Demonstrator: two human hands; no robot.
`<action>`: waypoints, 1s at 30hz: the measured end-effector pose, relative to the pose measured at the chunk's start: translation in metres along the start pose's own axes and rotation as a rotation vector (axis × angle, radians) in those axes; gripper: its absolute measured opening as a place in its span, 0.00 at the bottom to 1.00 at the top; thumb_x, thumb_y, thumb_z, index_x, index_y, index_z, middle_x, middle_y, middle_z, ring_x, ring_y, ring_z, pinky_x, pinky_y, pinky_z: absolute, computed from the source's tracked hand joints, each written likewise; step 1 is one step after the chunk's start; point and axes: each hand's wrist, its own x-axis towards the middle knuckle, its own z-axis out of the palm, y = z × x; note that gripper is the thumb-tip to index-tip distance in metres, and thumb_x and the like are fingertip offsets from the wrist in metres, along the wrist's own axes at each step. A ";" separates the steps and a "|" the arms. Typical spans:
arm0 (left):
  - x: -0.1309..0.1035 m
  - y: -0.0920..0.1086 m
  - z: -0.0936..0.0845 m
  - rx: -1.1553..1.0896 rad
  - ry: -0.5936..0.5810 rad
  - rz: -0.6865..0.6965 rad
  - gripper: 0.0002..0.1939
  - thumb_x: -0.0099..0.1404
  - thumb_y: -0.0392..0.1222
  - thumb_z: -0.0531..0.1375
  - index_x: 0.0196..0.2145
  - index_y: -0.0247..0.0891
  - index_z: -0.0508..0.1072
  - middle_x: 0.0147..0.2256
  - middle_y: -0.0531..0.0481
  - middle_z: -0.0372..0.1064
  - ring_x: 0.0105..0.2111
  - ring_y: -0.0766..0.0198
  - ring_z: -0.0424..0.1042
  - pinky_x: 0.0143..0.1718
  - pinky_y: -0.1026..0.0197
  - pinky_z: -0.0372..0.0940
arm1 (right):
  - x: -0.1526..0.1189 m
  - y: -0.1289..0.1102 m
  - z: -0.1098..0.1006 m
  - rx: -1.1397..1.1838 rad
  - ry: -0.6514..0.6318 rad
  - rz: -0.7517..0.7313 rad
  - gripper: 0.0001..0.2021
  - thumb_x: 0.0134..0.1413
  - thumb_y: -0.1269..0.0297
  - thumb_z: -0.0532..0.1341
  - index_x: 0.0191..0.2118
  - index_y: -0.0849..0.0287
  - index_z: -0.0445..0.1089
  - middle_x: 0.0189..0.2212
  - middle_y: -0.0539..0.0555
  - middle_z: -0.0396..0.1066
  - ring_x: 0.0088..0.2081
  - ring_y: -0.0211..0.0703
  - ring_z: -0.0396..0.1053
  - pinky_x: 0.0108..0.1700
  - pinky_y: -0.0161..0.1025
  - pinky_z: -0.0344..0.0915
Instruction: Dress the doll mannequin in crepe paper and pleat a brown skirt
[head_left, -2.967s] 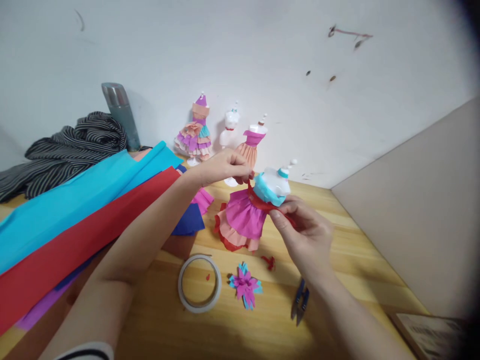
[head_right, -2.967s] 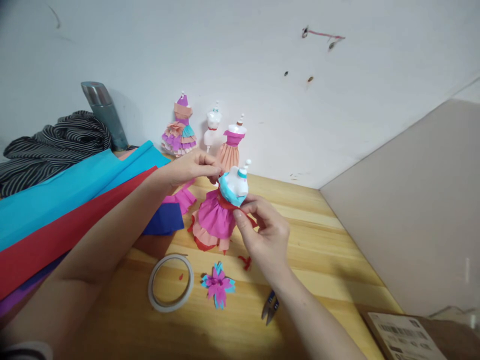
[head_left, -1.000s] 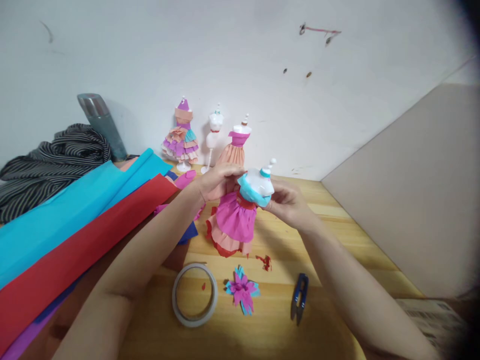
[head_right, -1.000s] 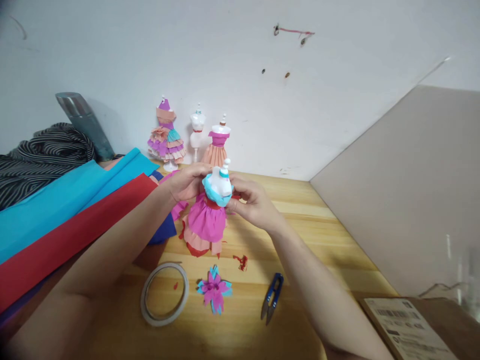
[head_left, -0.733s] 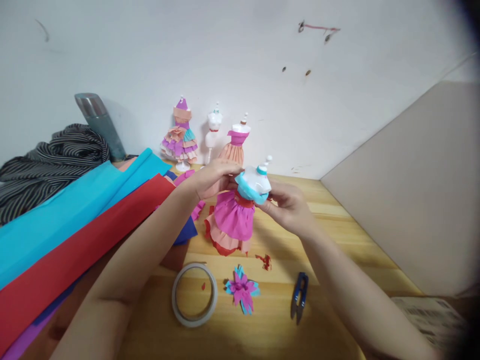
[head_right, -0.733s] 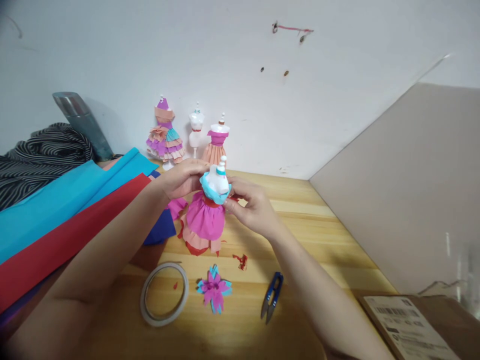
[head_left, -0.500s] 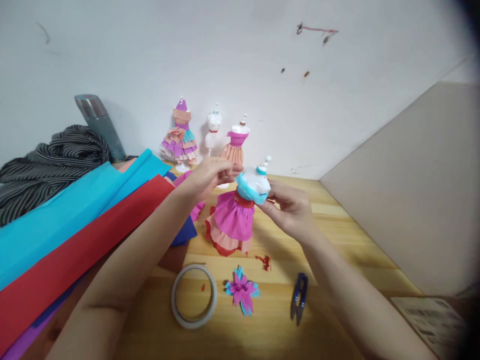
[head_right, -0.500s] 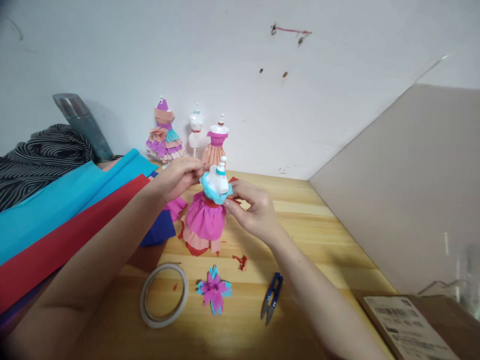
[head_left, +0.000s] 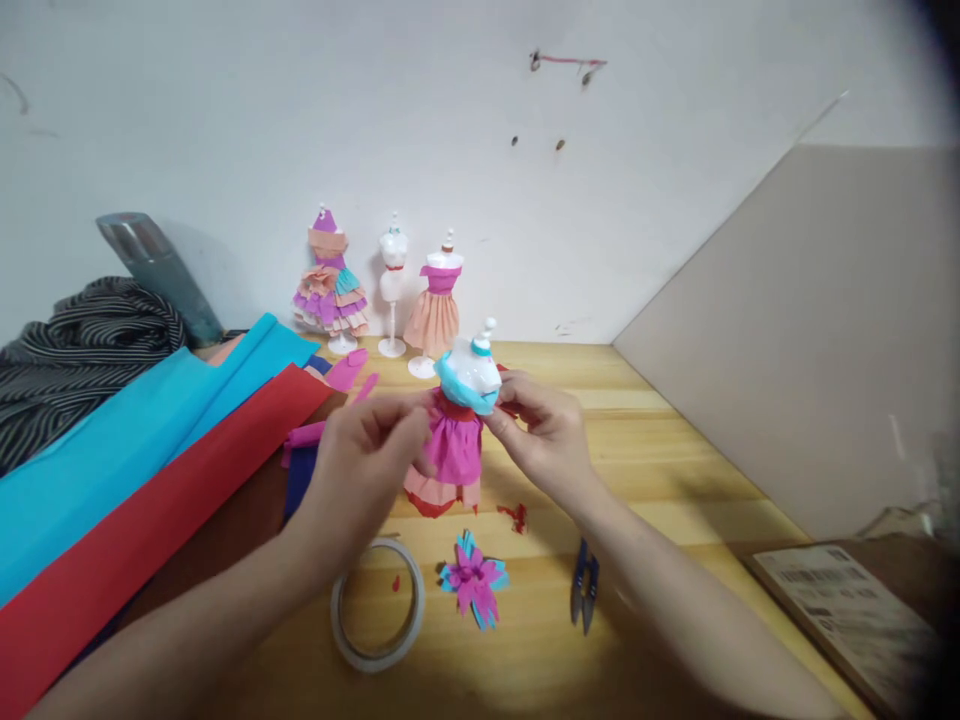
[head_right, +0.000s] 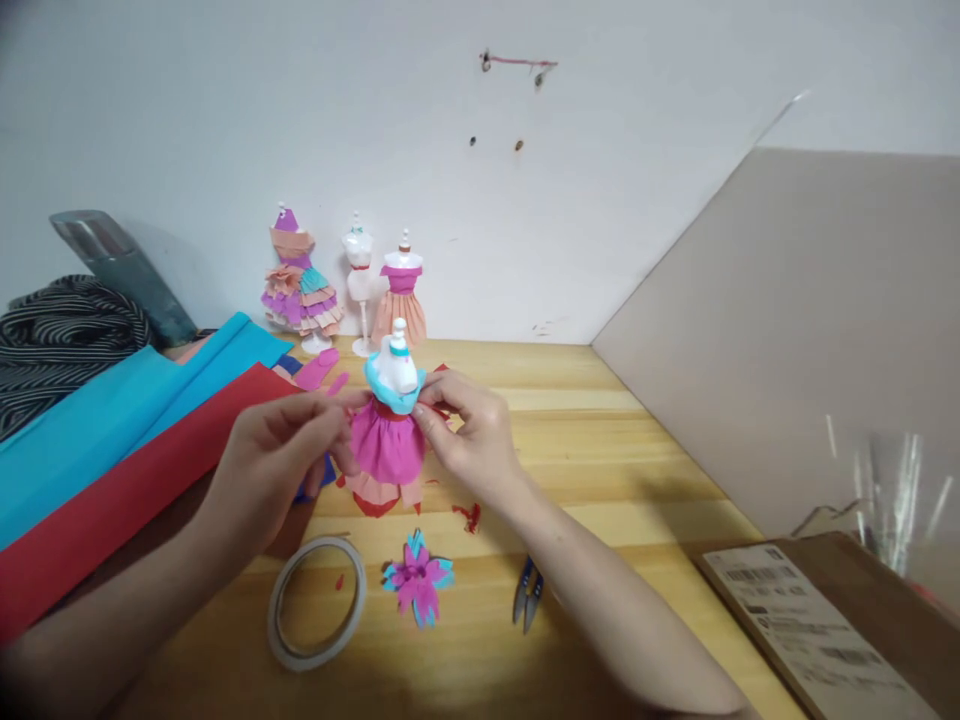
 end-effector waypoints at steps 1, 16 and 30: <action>-0.008 0.000 0.003 0.038 0.002 0.034 0.15 0.61 0.41 0.58 0.18 0.38 0.69 0.19 0.53 0.67 0.16 0.70 0.59 0.18 0.66 0.52 | 0.000 -0.001 0.001 0.031 -0.004 0.019 0.08 0.54 0.69 0.61 0.24 0.57 0.66 0.27 0.51 0.70 0.27 0.38 0.66 0.28 0.35 0.63; 0.007 -0.009 0.015 0.131 -0.101 0.250 0.15 0.64 0.39 0.55 0.20 0.36 0.70 0.36 0.47 0.65 0.43 0.60 0.67 0.42 0.62 0.62 | -0.009 -0.013 0.007 -0.112 0.105 0.046 0.08 0.52 0.72 0.60 0.24 0.58 0.66 0.24 0.50 0.68 0.27 0.37 0.65 0.29 0.35 0.62; 0.071 -0.026 -0.018 0.024 -0.243 0.309 0.14 0.56 0.43 0.60 0.16 0.35 0.71 0.28 0.48 0.68 0.29 0.63 0.66 0.30 0.62 0.61 | -0.010 -0.013 0.021 0.006 0.086 0.070 0.07 0.55 0.71 0.59 0.38 0.58 0.74 0.43 0.60 0.76 0.45 0.47 0.75 0.44 0.43 0.74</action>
